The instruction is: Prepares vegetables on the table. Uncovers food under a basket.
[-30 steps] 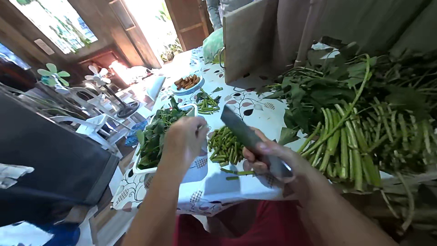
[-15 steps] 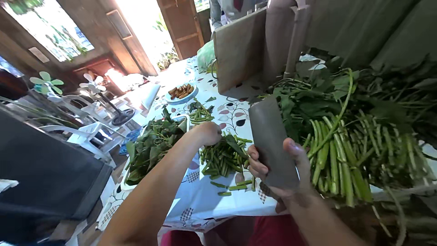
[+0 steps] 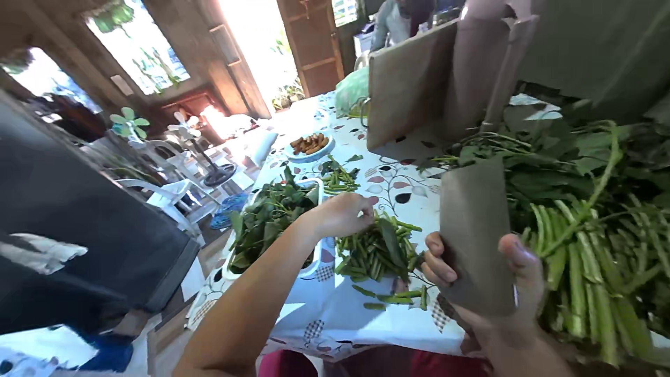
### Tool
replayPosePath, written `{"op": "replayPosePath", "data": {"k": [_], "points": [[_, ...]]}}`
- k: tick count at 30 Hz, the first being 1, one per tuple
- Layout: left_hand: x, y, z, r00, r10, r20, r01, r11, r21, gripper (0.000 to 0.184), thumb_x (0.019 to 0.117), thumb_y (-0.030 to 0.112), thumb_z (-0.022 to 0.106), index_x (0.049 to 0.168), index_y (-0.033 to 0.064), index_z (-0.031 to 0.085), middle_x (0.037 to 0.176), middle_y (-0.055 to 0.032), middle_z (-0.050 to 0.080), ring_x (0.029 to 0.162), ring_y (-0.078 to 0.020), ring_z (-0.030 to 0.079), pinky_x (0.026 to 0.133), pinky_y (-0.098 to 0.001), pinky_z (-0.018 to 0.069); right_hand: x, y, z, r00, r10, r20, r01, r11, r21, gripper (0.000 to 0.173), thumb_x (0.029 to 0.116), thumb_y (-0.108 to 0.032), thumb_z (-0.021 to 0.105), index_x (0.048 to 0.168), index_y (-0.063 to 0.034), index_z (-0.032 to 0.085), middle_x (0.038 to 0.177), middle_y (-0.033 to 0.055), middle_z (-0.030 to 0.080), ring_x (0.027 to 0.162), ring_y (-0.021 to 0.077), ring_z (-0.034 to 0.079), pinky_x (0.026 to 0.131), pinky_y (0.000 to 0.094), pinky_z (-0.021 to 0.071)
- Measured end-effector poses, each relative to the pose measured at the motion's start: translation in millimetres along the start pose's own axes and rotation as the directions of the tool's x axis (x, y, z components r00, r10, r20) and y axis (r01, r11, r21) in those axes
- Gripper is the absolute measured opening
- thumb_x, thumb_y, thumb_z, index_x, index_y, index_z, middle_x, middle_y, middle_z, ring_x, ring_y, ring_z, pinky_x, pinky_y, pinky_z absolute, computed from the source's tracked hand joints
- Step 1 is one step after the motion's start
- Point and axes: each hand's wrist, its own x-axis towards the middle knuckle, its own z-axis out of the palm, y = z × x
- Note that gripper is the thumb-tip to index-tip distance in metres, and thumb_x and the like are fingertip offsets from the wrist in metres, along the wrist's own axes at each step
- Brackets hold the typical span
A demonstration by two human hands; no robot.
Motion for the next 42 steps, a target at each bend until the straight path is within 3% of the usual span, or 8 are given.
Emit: {"op": "replayPosePath", "data": {"k": [7,11,14,20,24,28,34,42], "points": [[-71.8,-19.0,-75.7,0.84,-0.325,-0.435,0.233,0.939,-0.252,0.019,0.1038,0.016,0.056,0.096,0.0026,0.068,0.084,-0.0066,0.062,0.074,-0.0137,0.056,0.068,-0.036,0.0458,-1.3,-1.1,-2.7,0.998,0.006,0.063,-0.007,1.0,0.009,0.056,0.0828,-0.06,0.072,0.104,-0.0075,0.069,0.087,0.0027,0.065,0.061,0.0092,0.059,0.054,0.0228,0.0508],[-99.2,-65.8,-74.5,0.795,-0.511,-0.328,0.443,0.857,-0.263,0.022,0.1039,0.017,0.057,0.091,0.0027,0.068,0.085,-0.0097,0.062,0.077,-0.02,0.056,0.07,-0.0438,0.0457,-1.9,-2.4,-5.0,0.997,0.0,0.075,-0.002,1.0,0.03,0.056,0.0833,-0.059,0.072,0.105,-0.007,0.069,0.088,0.0041,0.065,0.063,0.0105,0.06,0.056,0.0241,0.052],[-104.6,-85.6,-46.3,0.773,-0.562,-0.293,0.577,0.816,-0.041,0.023,0.1035,0.015,0.06,0.114,-0.0026,0.069,0.113,-0.0255,0.066,0.106,-0.0413,0.065,0.092,-0.0627,0.0495,-3.3,-2.6,-3.8,0.998,-0.028,0.049,0.025,0.998,0.065,0.055,0.083,-0.056,0.073,0.105,-0.0061,0.069,0.087,0.0054,0.066,0.062,0.0115,0.06,0.055,0.0244,0.0521],[-101.2,-32.2,20.7,0.679,0.008,-0.734,0.16,0.974,0.158,0.046,0.0969,0.025,0.064,0.133,-0.0034,0.061,0.145,-0.029,0.051,0.135,-0.0447,0.051,0.107,-0.0617,0.0446,-2.0,-4.8,-4.1,0.984,-0.173,0.036,0.167,0.977,0.13,0.058,0.0815,-0.057,0.074,0.106,-0.0054,0.069,0.089,0.0069,0.066,0.065,0.0143,0.061,0.059,0.0275,0.0535],[-75.0,20.0,103.6,0.787,0.363,-0.499,-0.267,0.929,0.256,0.064,0.096,0.066,0.052,0.143,0.0235,0.057,0.154,-0.0215,0.046,0.145,-0.0481,0.039,0.11,-0.075,0.031,-4.0,-7.9,-7.0,0.963,-0.27,-0.01,0.267,0.943,0.198,0.061,0.0809,-0.059,0.072,0.107,-0.0042,0.07,0.089,0.0088,0.067,0.066,0.017,0.063,0.062,0.0306,0.0556],[-49.1,25.0,136.6,0.757,0.604,-0.248,-0.472,0.769,0.431,0.042,0.1037,0.054,0.045,0.142,0.0392,0.057,0.158,-0.0052,0.046,0.15,-0.042,0.033,0.11,-0.0796,0.0202,-5.9,-7.2,-10.2,0.957,-0.289,-0.011,0.285,0.935,0.213,0.061,0.0796,-0.06,0.072,0.106,-0.0048,0.07,0.089,0.0081,0.067,0.067,0.0166,0.064,0.063,0.0307,0.0555],[-8.7,26.2,125.6,0.748,0.641,-0.172,-0.518,0.725,0.454,0.036,0.1058,0.04,0.046,0.135,0.0319,0.066,0.152,-0.0037,0.055,0.146,-0.0433,0.04,0.105,-0.0839,0.0208,-6.7,-8.9,-10.9,0.927,-0.373,-0.053,0.376,0.918,0.124,0.058,0.0808,-0.06,0.072,0.101,-0.0061,0.071,0.083,0.0044,0.066,0.065,0.0135,0.062,0.061,0.0282,0.0542],[23.2,23.0,109.9,0.89,0.395,-0.229,-0.221,0.811,0.541,0.031,0.1022,0.018,0.055,0.128,0.0125,0.07,0.141,-0.0111,0.063,0.135,-0.0403,0.054,0.105,-0.082,0.0262,-13.2,-7.5,-9.3,0.884,-0.451,-0.127,0.465,0.878,0.119,0.056,0.0802,-0.057,0.075,0.1,-0.0051,0.069,0.085,0.0061,0.067,0.065,0.0142,0.063,0.061,0.0278,0.0544]]}}
